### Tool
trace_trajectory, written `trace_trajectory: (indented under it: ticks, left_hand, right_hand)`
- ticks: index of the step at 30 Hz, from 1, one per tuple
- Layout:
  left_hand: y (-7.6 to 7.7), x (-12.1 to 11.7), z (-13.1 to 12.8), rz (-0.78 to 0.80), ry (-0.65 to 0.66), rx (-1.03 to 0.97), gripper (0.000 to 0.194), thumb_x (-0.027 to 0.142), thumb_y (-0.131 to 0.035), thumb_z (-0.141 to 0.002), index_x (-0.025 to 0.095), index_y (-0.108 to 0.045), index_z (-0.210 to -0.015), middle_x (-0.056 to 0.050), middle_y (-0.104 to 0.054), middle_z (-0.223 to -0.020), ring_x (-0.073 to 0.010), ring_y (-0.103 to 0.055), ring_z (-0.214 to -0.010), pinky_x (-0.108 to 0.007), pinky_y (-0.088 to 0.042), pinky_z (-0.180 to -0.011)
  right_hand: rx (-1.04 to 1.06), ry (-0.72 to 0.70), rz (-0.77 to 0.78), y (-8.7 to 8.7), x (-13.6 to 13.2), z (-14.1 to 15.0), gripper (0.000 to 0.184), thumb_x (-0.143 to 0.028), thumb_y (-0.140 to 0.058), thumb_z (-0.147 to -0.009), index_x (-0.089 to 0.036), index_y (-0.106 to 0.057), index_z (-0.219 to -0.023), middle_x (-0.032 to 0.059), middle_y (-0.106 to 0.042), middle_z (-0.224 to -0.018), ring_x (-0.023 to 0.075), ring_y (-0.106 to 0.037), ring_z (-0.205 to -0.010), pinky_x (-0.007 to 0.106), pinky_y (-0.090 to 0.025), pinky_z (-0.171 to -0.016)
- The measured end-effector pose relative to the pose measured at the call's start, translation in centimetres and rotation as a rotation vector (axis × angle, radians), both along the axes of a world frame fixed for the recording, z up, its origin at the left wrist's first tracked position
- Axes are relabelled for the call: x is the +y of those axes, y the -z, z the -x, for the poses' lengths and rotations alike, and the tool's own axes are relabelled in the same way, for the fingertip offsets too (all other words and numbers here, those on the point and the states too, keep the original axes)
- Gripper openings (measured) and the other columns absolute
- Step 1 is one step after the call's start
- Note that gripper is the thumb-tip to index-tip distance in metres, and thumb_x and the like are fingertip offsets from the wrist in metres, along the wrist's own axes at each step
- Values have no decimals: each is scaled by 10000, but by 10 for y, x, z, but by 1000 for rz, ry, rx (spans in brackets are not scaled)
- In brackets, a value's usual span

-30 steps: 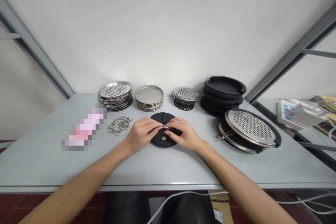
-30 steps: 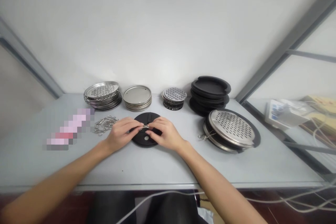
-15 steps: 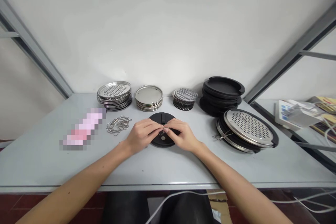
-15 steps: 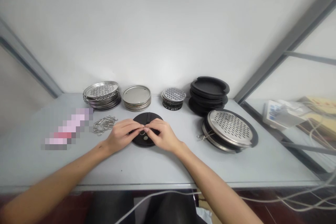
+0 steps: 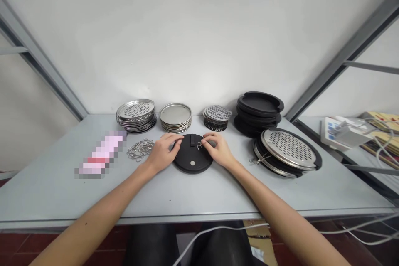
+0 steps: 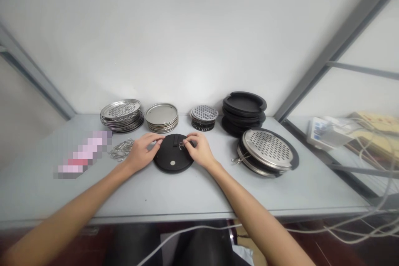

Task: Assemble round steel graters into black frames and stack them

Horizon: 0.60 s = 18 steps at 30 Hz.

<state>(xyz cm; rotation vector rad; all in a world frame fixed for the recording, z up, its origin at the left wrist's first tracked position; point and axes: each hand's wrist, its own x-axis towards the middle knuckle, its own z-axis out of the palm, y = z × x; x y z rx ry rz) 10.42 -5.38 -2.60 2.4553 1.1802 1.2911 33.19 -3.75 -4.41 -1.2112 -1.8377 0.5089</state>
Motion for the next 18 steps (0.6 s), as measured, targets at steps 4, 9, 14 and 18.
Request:
trace_trajectory:
  ticks: [4, 9, 14, 18]
  left_hand:
    - [3, 4, -2, 8, 28, -9, 202, 242, -498, -902, 199, -668, -1003, -65, -681, -972, -205, -610, -931, -369, -476, -880]
    - [-42, -14, 9, 210, 106, -591, 357, 453, -469, -912, 209, -641, -1107, -99, -628, -1166, -259, -556, -1120, -422, -429, -971]
    - [-104, -105, -11, 579, 427, -916, 488, 669, -427, -843, 265, -666, -978, -71, -662, -971, -275, -594, -1024, -402, -486, -825]
    - [-96, -154, -60, 948, 567, -716, 546, 570, -507, -863, 184, -485, -477, -10, -428, -429, -125, -443, -434, -271, -338, -442]
  right_hand:
    - [-2, -50, 29, 8, 4, 3, 114, -272, -583, -826, -210, -679, -833, 76, -617, -1019, 219, -579, -999, 396, -428, -934]
    - [-1, -39, 63, 12, 5, 3, 173, -261, -569, -827, -200, -643, -971, 79, -631, -1010, 219, -582, -974, 400, -440, -915]
    - [-20, -53, 66, 13, 7, 1, 169, -245, -552, -829, -197, -629, -972, 80, -637, -1015, 226, -575, -989, 407, -439, -916]
    - [-47, -79, 42, 11, 6, -1, 180, -245, -533, -843, -194, -624, -989, 83, -637, -1023, 227, -575, -1002, 411, -432, -930]
